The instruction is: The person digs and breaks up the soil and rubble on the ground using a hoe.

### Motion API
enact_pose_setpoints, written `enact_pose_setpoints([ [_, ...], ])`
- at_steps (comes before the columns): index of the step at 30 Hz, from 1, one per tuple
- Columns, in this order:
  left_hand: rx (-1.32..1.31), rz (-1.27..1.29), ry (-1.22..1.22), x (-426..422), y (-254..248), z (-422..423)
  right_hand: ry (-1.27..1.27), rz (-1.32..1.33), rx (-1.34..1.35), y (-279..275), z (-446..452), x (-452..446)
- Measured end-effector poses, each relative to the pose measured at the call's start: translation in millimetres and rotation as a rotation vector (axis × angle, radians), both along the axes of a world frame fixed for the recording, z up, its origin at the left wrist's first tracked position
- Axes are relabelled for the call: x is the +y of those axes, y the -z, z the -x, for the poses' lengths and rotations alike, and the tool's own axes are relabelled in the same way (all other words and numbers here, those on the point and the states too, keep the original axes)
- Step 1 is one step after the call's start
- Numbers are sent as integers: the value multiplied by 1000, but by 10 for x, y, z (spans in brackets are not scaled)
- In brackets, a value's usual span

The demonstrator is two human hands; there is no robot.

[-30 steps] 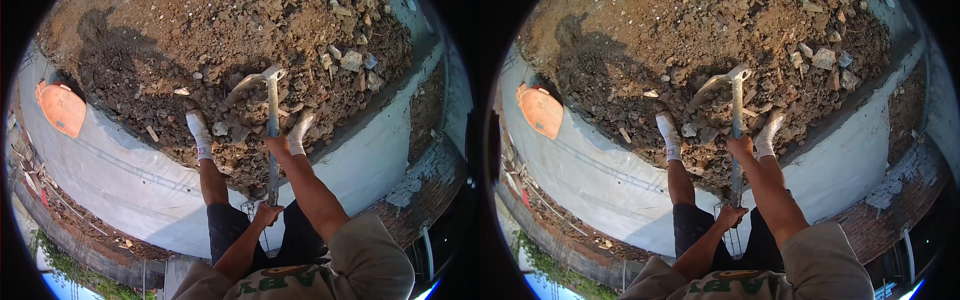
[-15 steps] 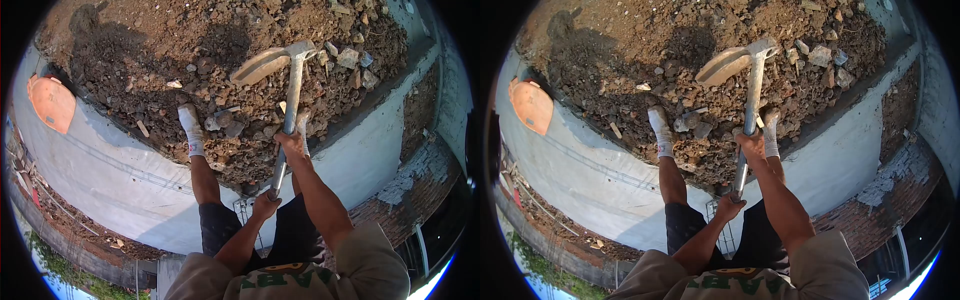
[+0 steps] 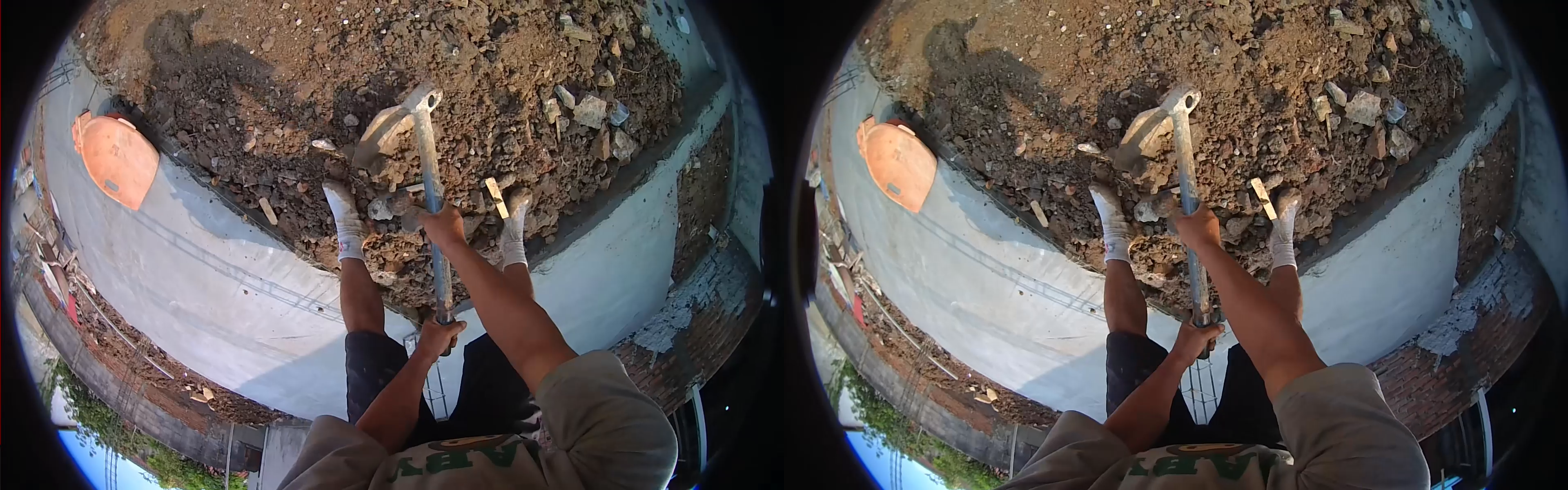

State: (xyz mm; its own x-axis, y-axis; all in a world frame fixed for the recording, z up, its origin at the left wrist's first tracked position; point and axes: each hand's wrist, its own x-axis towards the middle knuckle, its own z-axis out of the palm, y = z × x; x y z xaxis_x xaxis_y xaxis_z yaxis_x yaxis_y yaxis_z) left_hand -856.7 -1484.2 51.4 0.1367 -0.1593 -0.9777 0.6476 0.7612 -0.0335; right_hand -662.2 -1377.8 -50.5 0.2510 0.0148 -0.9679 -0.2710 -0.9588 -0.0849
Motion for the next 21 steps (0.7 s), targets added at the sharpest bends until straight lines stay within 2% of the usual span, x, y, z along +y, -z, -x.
enact_pose_setpoints([
  [4,51,194,184,-333,-774,95,121,112,67,-354,199,-1049],
  [6,-106,162,245,-399,-984,132,226,202,26,-624,159,-1269],
  [8,-181,200,310,-289,-1172,53,434,109,-15,-891,-27,-1277],
  [10,-194,272,384,26,-1127,-187,585,7,-66,-954,-236,-1122],
  [12,-247,80,341,170,-955,-251,692,-71,-100,-954,-395,-869],
  [14,-236,-25,319,658,-956,-448,585,-171,-40,-873,-617,-628],
  [16,-207,-89,156,1189,-995,-616,247,-284,-220,-1163,-766,-264],
  [19,-297,-121,142,2262,-964,-697,290,-390,-210,-2151,-863,-4],
  [21,-358,-371,219,2832,-1049,-727,371,-371,-289,-2639,-914,-95],
])
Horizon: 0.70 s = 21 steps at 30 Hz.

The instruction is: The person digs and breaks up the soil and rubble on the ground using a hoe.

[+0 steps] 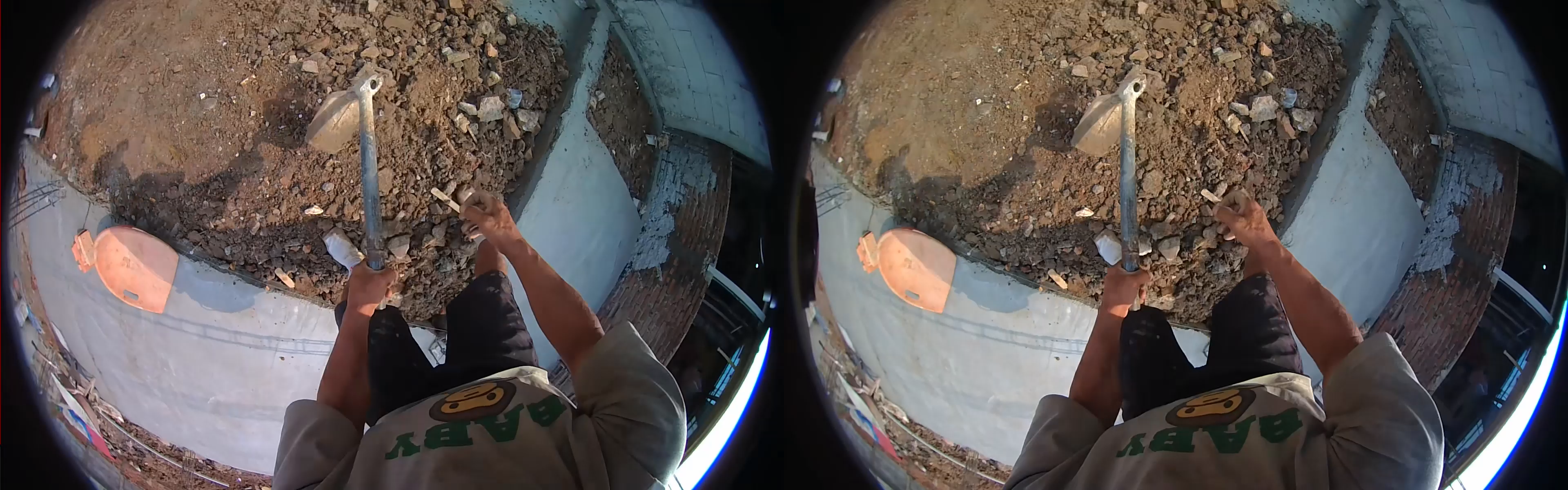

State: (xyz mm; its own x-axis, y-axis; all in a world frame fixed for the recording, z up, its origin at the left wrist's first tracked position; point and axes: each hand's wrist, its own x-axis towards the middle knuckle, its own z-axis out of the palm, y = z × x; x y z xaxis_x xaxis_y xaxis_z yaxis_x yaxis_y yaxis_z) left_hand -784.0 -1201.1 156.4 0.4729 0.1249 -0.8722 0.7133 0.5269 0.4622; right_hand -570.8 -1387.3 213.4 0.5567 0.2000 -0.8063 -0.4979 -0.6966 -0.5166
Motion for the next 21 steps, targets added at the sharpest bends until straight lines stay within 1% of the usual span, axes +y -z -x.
enact_pose_setpoints([
  [1,30,-23,115,286,-51,-5,104,-1,-33,-161,-19,-75],
  [2,84,-97,204,542,-272,-120,216,2,-47,-315,37,-160],
  [3,84,-125,383,772,-184,-91,330,-3,-60,-426,129,-210],
  [4,72,-232,364,908,-84,-49,409,-7,-87,-471,212,-240],
  [5,72,-266,473,1135,29,-9,421,-16,-96,-584,303,-195],
  [7,231,-272,366,1390,-90,-21,439,-21,-111,-769,515,0],
  [9,253,-150,224,1603,222,338,265,-53,-130,-861,723,87],
  [10,366,-156,258,1611,34,309,223,-55,-160,-896,813,100],
  [11,415,-128,244,1614,-47,293,193,-56,-184,-933,905,106],
  [12,465,-101,231,1615,-128,275,96,5,-240,-1000,967,70],
  [14,458,39,93,1530,-82,440,195,59,-153,-1010,1118,-59],
  [15,455,32,158,1441,-80,454,230,84,-123,-1001,1123,-164],
  [16,446,21,220,1309,-110,419,271,100,-188,-937,1192,-307],
  [17,437,5,290,1205,-143,379,312,113,-186,-912,1214,-464],
  [18,503,-129,285,1104,-41,416,361,125,-176,-899,1268,-617],
  [19,530,-138,249,1151,265,547,404,137,-166,-902,1311,-753],
  [20,533,-174,366,1177,168,442,409,209,-169,-1017,1281,-854],
  [21,535,-209,473,1190,58,335,446,226,-171,-995,1293,-1018],
])
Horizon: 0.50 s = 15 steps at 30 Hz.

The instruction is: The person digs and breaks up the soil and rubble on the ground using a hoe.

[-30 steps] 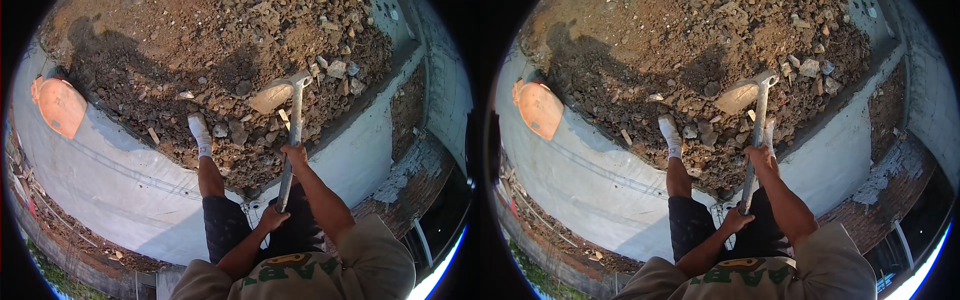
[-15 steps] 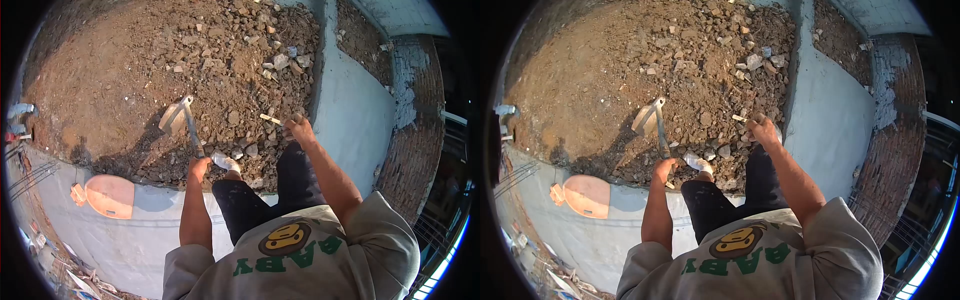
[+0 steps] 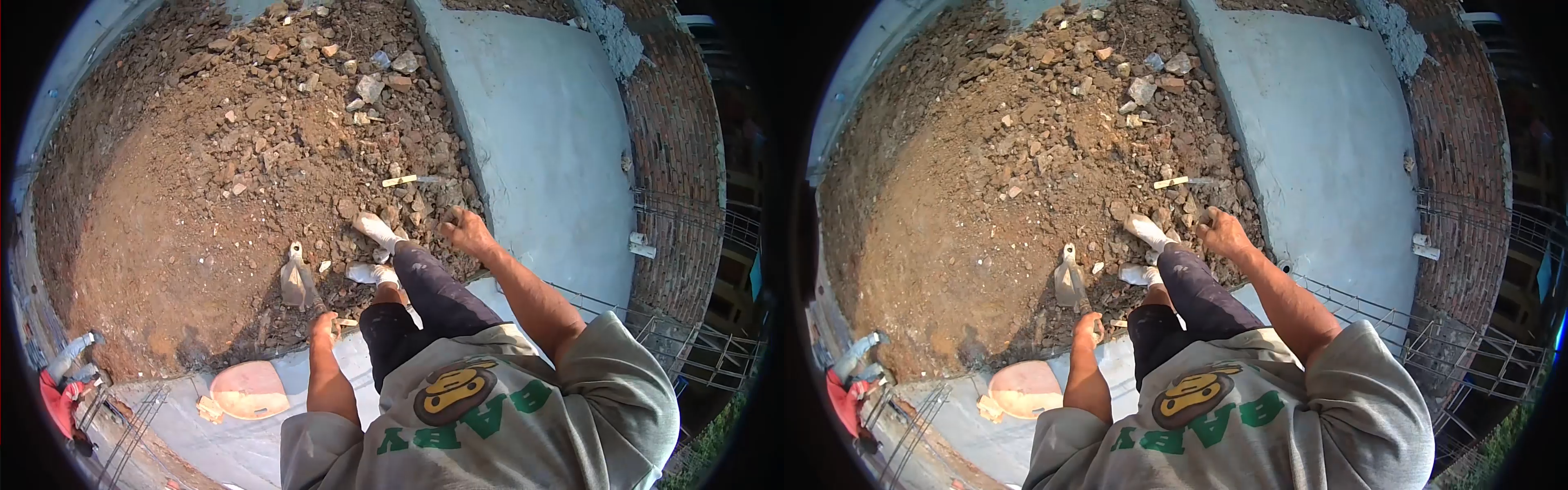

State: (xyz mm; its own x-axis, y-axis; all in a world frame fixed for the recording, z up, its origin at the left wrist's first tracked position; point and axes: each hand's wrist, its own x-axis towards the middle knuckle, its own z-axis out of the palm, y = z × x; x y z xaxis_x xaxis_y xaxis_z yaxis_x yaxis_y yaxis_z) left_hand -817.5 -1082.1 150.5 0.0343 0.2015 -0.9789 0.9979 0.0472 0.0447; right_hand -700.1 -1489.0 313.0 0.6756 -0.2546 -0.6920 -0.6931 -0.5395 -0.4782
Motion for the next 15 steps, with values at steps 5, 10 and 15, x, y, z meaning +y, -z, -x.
enact_pose_setpoints([
  [5,34,38,79,256,-340,-524,165,65,34,-11,160,-750],
  [10,61,-97,241,-258,-477,-895,187,130,39,54,121,-1551],
  [15,128,-216,141,-734,-170,-1168,91,119,137,602,-98,-2340],
])
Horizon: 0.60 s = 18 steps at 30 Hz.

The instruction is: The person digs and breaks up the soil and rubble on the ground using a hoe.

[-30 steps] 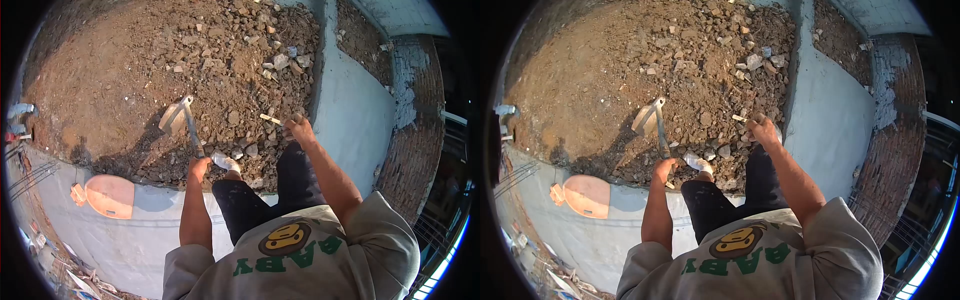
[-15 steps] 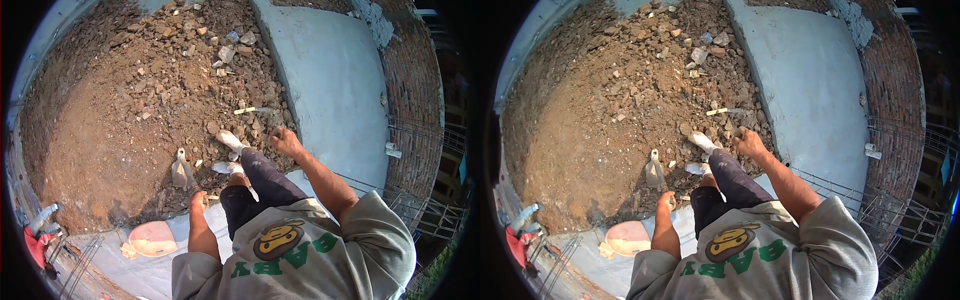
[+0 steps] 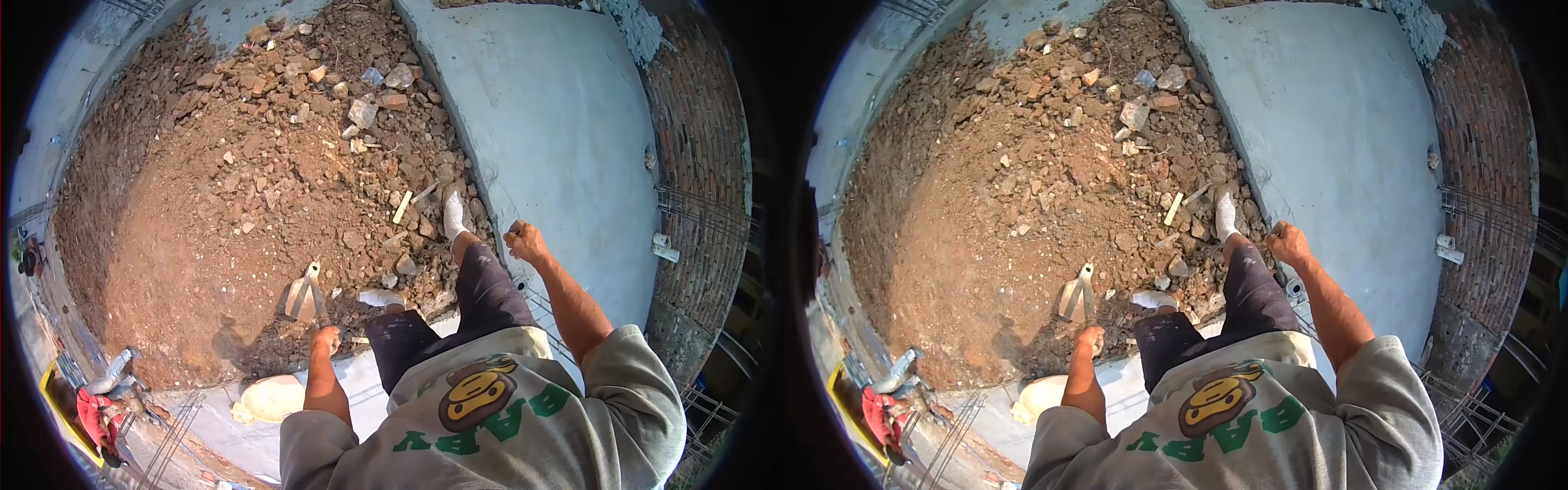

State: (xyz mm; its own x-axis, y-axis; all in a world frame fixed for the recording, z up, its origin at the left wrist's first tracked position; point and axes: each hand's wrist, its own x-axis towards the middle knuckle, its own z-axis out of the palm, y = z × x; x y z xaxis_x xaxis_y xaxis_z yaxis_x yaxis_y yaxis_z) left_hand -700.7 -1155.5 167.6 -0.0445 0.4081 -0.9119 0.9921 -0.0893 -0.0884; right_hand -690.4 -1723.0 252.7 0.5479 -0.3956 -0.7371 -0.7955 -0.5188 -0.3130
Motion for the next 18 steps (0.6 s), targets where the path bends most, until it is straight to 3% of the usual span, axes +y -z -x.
enact_pose_setpoints([
  [3,32,-37,64,-330,-57,-450,131,-77,55,-201,-356,-343],
  [4,45,-156,46,-551,-84,-626,143,-61,73,-304,-520,-452],
  [7,179,-43,36,-352,447,-431,209,-1,67,-108,-582,-966],
  [9,183,-79,164,-415,332,-453,327,86,77,-96,-678,-1057],
  [11,109,-58,508,68,869,-115,367,67,55,-177,-848,-881],
  [15,173,319,1263,362,380,-912,427,-33,-81,-239,-1201,-162],
  [18,409,352,750,763,280,-1343,557,-202,-145,-208,-1499,626],
])
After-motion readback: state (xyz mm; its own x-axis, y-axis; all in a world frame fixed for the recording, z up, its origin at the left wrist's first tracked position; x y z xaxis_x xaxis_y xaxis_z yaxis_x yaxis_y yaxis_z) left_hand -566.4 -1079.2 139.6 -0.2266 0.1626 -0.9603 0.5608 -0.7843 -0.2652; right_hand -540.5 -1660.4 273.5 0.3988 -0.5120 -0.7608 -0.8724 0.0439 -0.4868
